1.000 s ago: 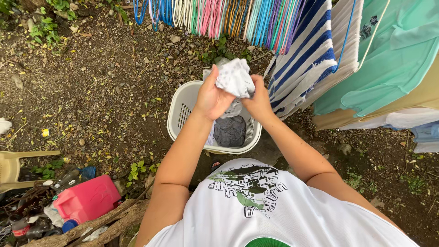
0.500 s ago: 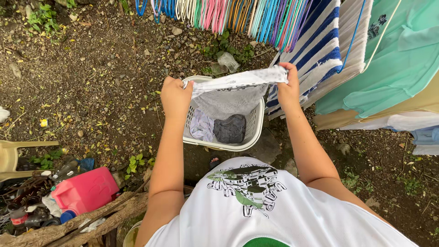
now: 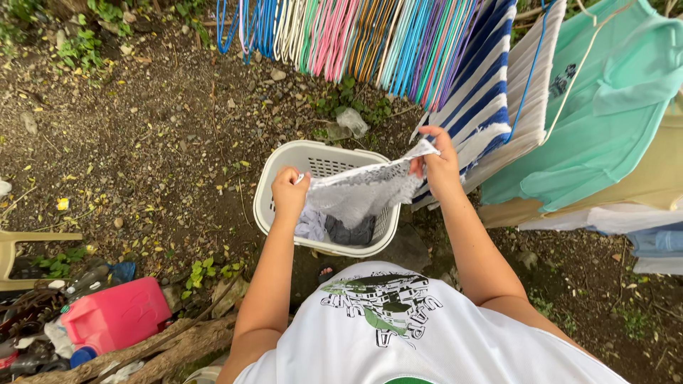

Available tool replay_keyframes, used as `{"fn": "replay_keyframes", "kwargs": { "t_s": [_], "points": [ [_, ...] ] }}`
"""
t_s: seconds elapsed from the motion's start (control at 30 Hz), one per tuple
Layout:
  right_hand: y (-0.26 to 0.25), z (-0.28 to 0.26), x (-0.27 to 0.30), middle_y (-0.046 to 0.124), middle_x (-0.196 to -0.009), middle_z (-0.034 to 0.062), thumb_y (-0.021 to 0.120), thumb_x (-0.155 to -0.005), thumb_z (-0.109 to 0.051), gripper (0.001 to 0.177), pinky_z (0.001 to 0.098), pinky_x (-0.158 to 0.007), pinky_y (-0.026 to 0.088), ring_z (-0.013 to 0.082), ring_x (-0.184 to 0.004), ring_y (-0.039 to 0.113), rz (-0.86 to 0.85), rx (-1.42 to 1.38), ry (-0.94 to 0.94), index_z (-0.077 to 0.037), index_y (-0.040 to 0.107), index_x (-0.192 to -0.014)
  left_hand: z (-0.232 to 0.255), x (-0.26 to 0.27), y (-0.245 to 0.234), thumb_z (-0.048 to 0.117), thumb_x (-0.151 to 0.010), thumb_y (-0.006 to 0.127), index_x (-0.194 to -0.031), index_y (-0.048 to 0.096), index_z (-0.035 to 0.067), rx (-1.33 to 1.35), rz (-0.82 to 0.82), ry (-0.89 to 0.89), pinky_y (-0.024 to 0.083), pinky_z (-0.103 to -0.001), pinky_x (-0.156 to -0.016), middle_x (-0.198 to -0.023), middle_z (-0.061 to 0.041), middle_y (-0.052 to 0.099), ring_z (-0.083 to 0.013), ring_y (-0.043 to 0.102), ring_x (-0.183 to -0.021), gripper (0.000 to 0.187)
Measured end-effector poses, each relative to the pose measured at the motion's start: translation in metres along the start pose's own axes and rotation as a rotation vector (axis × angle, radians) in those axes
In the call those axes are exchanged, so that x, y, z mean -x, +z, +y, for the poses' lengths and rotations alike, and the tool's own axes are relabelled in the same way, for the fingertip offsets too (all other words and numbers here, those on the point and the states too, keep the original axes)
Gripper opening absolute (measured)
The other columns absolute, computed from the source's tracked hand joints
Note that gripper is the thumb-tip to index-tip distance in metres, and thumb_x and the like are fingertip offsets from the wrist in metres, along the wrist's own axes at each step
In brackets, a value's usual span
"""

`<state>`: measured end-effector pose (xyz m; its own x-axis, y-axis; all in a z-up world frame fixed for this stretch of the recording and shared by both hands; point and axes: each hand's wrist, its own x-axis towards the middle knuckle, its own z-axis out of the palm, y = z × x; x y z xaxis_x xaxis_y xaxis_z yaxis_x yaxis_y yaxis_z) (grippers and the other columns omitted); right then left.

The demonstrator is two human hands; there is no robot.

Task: The person clips small laundry items onto a circular peg hanger, then takes clothes from a laundry basket, mounts them onto clothes hangers, and hangs them on a clothesline rod.

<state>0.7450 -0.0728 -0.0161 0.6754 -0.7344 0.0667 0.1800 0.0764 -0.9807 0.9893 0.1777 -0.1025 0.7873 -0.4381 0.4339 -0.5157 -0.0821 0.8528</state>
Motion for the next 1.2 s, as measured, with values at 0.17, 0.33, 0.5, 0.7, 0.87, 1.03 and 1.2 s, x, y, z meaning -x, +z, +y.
{"fn": "replay_keyframes", "kwargs": {
  "t_s": [0.17,0.33,0.5,0.7,0.87,1.03,1.2],
  "points": [
    [-0.003,-0.001,0.001,0.065,-0.082,0.0152,0.041,-0.096,0.007,0.045,0.0298,-0.05,0.047,0.0164,-0.055,0.054,-0.117,-0.115,0.058,-0.006,0.055,-0.136,-0.018,0.005,0.012,0.011,-0.08,0.078,-0.083,0.05,0.008,0.051,-0.27,-0.589,0.046,-0.035,-0.049,-0.072,-0.003,0.058,-0.0161,0.055,-0.056,0.028],
    [-0.004,-0.003,-0.001,0.066,-0.104,0.0148,0.04,-0.09,0.011,0.044,0.0361,-0.059,0.058,0.0193,-0.085,0.067,-0.007,-0.166,0.035,0.0,0.059,-0.128,-0.012,0.018,0.016,0.035,-0.092,0.074,-0.097,0.071,0.004,0.138,-0.799,-0.668,0.036,-0.03,-0.043,-0.07,-0.004,0.058,-0.0132,0.048,-0.055,0.032],
    [-0.009,-0.02,-0.005,0.063,-0.117,0.0123,0.046,-0.089,0.014,0.051,0.0358,-0.061,0.059,0.0209,-0.1,0.068,-0.029,-0.128,0.025,-0.003,0.056,-0.135,0.051,0.008,0.005,0.026,-0.081,0.081,-0.095,0.073,0.006,-0.064,-0.984,-0.541,0.044,-0.035,-0.056,-0.078,-0.007,0.068,-0.0192,0.059,-0.065,0.026],
    [-0.016,-0.046,0.021,0.071,-0.109,0.0146,0.051,-0.101,0.004,0.033,0.0361,-0.061,0.06,0.0233,-0.097,0.072,-0.246,-0.137,0.014,-0.001,0.062,-0.132,0.083,-0.015,-0.014,0.03,-0.089,0.079,-0.089,0.07,0.007,-0.605,-0.173,-0.363,0.052,-0.047,-0.07,-0.083,-0.015,0.072,-0.036,0.069,-0.078,0.025],
    [-0.025,-0.041,0.022,0.072,-0.109,0.0127,0.05,-0.106,0.003,0.024,0.0351,-0.073,0.063,0.0213,-0.095,0.074,-0.15,-0.171,-0.022,0.002,0.064,-0.125,0.005,-0.005,-0.018,0.006,-0.069,0.073,-0.092,0.07,0.006,-0.733,0.001,0.032,0.053,-0.044,-0.073,-0.094,-0.016,0.07,-0.0372,0.066,-0.089,0.023],
    [-0.031,-0.043,-0.01,0.068,-0.094,0.012,0.048,-0.106,0.001,0.027,0.0307,-0.067,0.058,0.0214,-0.081,0.073,-0.153,0.455,0.111,-0.006,0.061,-0.129,-0.015,-0.024,-0.016,-0.009,-0.07,0.053,-0.101,0.074,0.011,-0.111,-0.799,-0.528,0.054,-0.037,-0.079,-0.099,-0.002,0.076,-0.0176,0.071,-0.095,0.042],
    [-0.051,0.008,-0.008,0.067,-0.099,0.012,0.044,-0.11,-0.008,0.026,0.0374,-0.068,0.054,0.0244,-0.08,0.07,0.219,0.335,-0.323,-0.009,0.057,-0.132,0.079,-0.028,-0.034,-0.001,-0.08,0.054,-0.109,0.06,-0.002,0.102,0.218,0.18,0.053,-0.044,-0.086,-0.105,-0.013,0.062,-0.0295,0.062,-0.098,0.029]
  ]
}}
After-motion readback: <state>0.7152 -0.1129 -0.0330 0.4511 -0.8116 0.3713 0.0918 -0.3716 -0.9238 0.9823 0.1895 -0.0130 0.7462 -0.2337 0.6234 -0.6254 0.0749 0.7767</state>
